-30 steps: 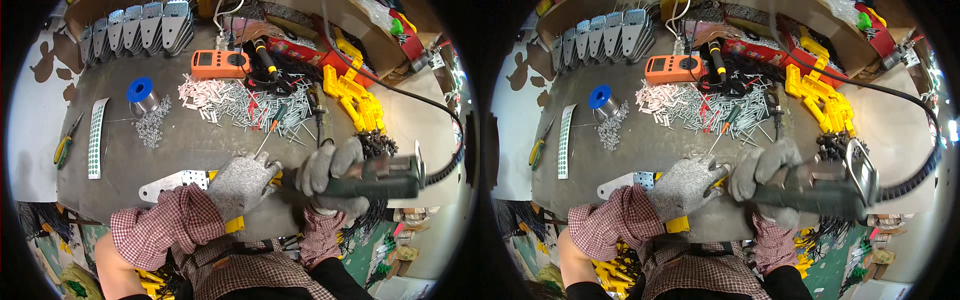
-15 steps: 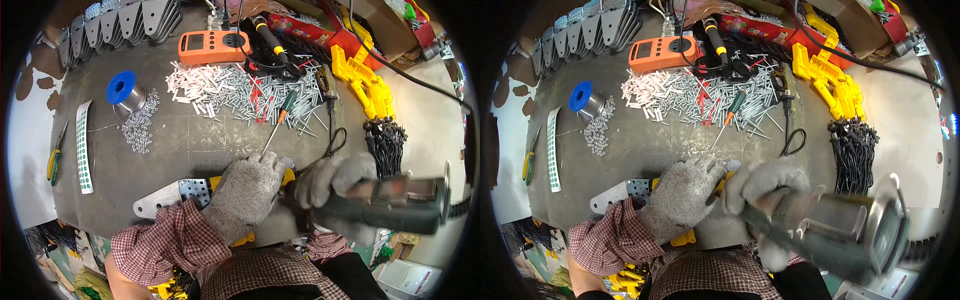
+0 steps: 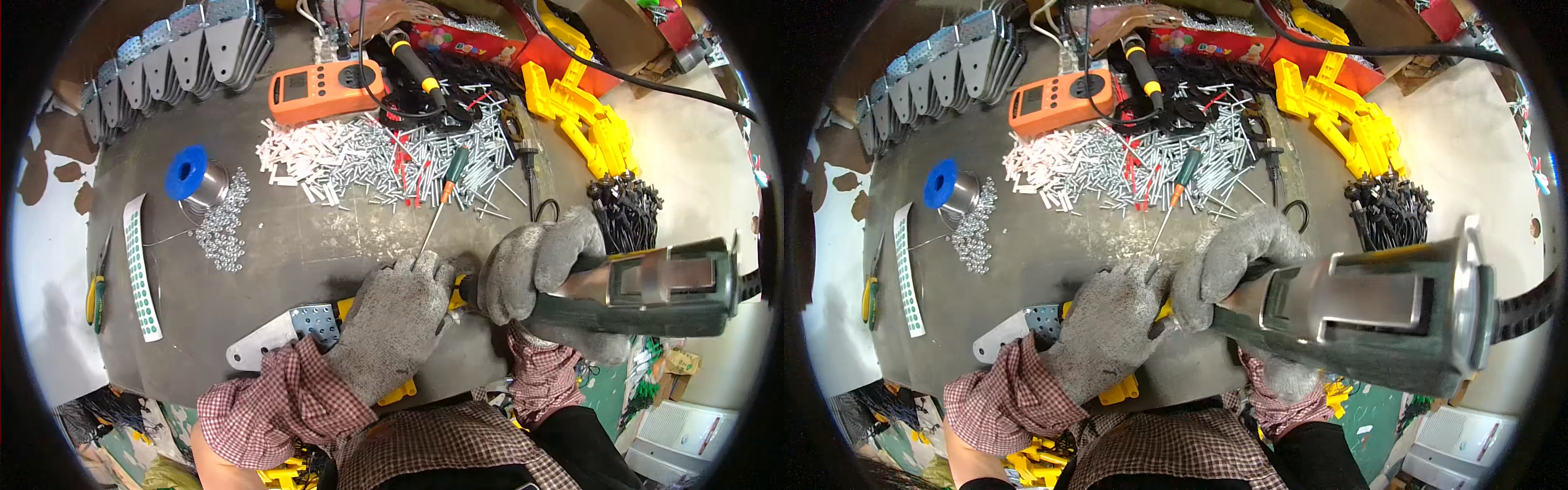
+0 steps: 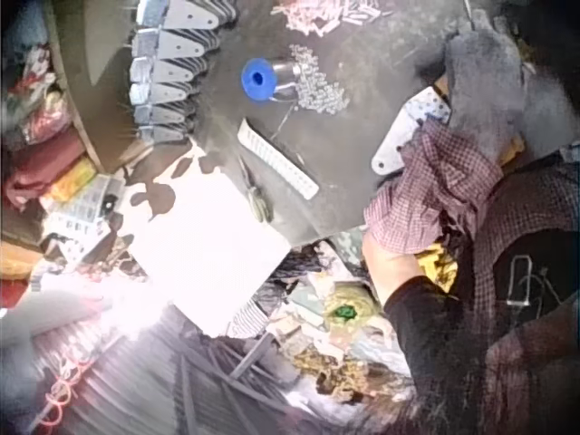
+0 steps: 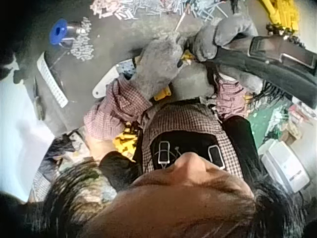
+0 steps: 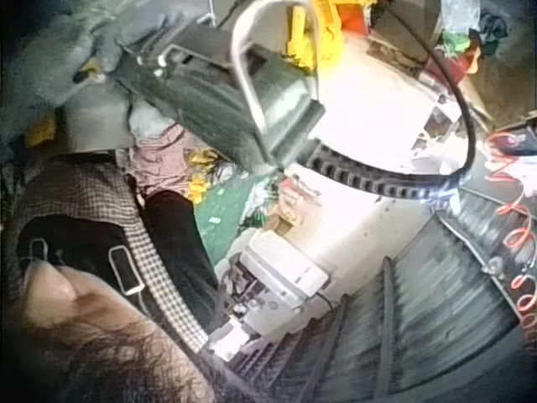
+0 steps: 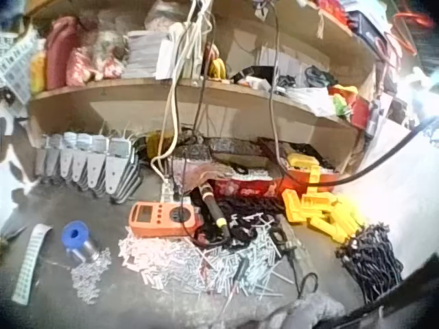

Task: The person solders wires to an electrical component using a soldering iron, fits the wiring and heating assembly into a yellow plastic tool housing, and fastens the casing together using an electric screwdriver.

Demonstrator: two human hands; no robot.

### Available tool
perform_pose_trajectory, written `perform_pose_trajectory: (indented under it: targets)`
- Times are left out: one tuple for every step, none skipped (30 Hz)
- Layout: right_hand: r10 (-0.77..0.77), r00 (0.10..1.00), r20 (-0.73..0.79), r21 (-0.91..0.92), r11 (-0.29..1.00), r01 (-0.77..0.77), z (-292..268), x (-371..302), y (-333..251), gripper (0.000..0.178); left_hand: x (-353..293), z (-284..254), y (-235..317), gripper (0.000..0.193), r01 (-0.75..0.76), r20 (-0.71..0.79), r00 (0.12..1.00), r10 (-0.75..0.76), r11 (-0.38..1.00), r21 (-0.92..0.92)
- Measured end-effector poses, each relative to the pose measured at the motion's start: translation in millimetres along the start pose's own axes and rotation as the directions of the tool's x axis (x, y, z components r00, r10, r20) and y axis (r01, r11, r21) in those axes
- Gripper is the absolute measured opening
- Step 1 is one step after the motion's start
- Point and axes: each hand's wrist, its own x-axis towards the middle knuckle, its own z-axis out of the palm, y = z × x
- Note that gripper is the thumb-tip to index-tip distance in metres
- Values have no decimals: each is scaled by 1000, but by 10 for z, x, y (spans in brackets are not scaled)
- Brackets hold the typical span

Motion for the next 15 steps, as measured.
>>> perform_pose_trajectory:
  targets:
    - [19, 999, 37, -52, 999, -17, 6, 10, -22, 42, -4, -2, 5, 41, -33, -32, 999, 34, 999, 22]
    - [21, 999, 26, -57, 998, -20, -8, -19, -20, 42, 18, -15, 25, 41, -40, -24, 999, 40, 999, 14]
    - [-12, 1000, 0, -96, 995, 12, -22, -58, -17, 44, 54, -33, 49, 50, -6, 76, 997, 8, 1000, -29]
    - [-49, 999, -16, -130, 990, 47, -36, -81, 36, 46, 69, -36, 21, 59, 36, 172, 985, -25, 998, -60]
    - [-86, 996, -28, -165, 983, 80, -48, -110, 92, 48, 51, 15, -15, 59, 34, 171, 985, -24, 998, -61]
    - [-122, 992, -36, -200, 973, 112, -57, -140, 151, 51, 10, 99, -55, 58, 11, 48, 999, -8, 997, -72]
    - [-155, 987, -35, -228, 963, 143, -34, -160, 191, 55, -35, 109, -65, 57, -6, -83, 997, -1, 997, -77]
    - [-187, 982, -28, -253, 952, 174, -4, -177, 237, 58, -57, 109, -64, 57, 6, -96, 995, -13, 997, -73]
    - [-216, 976, -16, -274, 940, 204, 34, -189, 290, 62, -61, 105, -48, 57, 44, -67, 997, -49, 996, -74]
    - [-244, 970, 7, -300, 925, 235, 62, -177, 317, 67, -37, 82, -30, 58, 77, -50, 995, -82, 994, -79]
    - [-268, 963, 23, -330, 908, 260, 79, -188, 339, 71, -15, 90, -31, 58, 87, -71, 993, -94, 992, -89]
    - [-253, 966, 48, -327, 910, 255, 35, -189, 331, 71, 8, 100, -49, 57, 54, -85, 994, -61, 995, -84]
    - [-172, 985, 3, -272, 948, 167, -79, -228, 222, 73, 62, 138, -8, 55, 3, -92, 996, -11, 996, -90]
    - [-80, 997, -16, -170, 983, 76, -8, -166, 238, 75, 7, 102, -34, 52, -16, -192, 981, 2, 997, -74]
    - [-246, 925, -290, -470, 878, 86, 208, -273, 272, 74, -59, 108, -38, 52, 19, -214, 976, -34, 997, -72]
